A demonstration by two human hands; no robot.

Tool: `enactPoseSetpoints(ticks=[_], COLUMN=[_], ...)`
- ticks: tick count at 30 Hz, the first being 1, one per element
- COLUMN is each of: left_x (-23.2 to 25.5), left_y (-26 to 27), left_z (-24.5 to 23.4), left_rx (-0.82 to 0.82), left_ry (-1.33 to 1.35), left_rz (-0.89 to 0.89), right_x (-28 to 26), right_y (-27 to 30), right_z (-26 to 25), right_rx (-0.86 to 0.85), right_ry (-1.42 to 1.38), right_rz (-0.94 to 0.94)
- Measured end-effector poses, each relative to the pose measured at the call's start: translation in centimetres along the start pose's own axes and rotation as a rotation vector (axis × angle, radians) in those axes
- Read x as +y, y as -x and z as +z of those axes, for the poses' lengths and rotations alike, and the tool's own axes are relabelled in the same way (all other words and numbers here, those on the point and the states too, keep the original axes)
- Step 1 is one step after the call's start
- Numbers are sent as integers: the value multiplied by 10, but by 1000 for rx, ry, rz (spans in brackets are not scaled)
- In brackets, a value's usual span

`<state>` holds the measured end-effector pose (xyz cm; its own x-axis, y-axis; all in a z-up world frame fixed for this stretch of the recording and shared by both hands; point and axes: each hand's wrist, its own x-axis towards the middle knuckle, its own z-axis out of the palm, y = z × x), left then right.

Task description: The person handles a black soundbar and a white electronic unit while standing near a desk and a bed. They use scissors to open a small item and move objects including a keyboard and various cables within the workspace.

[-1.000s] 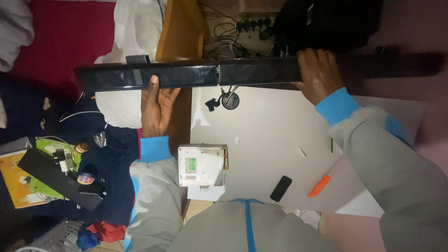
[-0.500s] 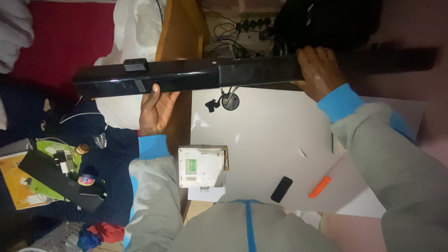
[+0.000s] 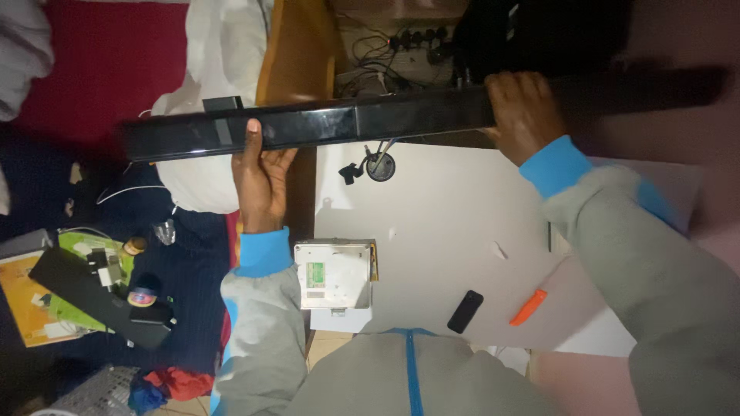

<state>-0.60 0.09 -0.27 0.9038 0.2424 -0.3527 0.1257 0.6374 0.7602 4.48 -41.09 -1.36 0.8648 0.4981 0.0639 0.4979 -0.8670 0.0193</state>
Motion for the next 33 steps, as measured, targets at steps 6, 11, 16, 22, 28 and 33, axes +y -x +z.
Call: enactPoseSetpoints(ticks=[6,11,16,22,28,33], left_x=[-9,-53,-96,-115,-119,-118], left_y=[-12,-22,-28,-64,-115,-145], left_z=[-2,0,40,111,171,202], left_rx=[-9,-88,-193,-195,-125,-134], left_ry=[35,179,250,273,198,206], left_rz=[17,-68,-169,-121,-79,-69], right_x=[-2,12,31,52,72,74], right_y=[-4,-22,-38,-70,-101,-94], right_z=[-6,-14,-23,-24,-51,-77], right_rx=[-26,-117,10,44,98,294], right_ry=[-86,-58,-87,-74,-70,-54], right_rz=[-12,14,-29,-4,-21,3])
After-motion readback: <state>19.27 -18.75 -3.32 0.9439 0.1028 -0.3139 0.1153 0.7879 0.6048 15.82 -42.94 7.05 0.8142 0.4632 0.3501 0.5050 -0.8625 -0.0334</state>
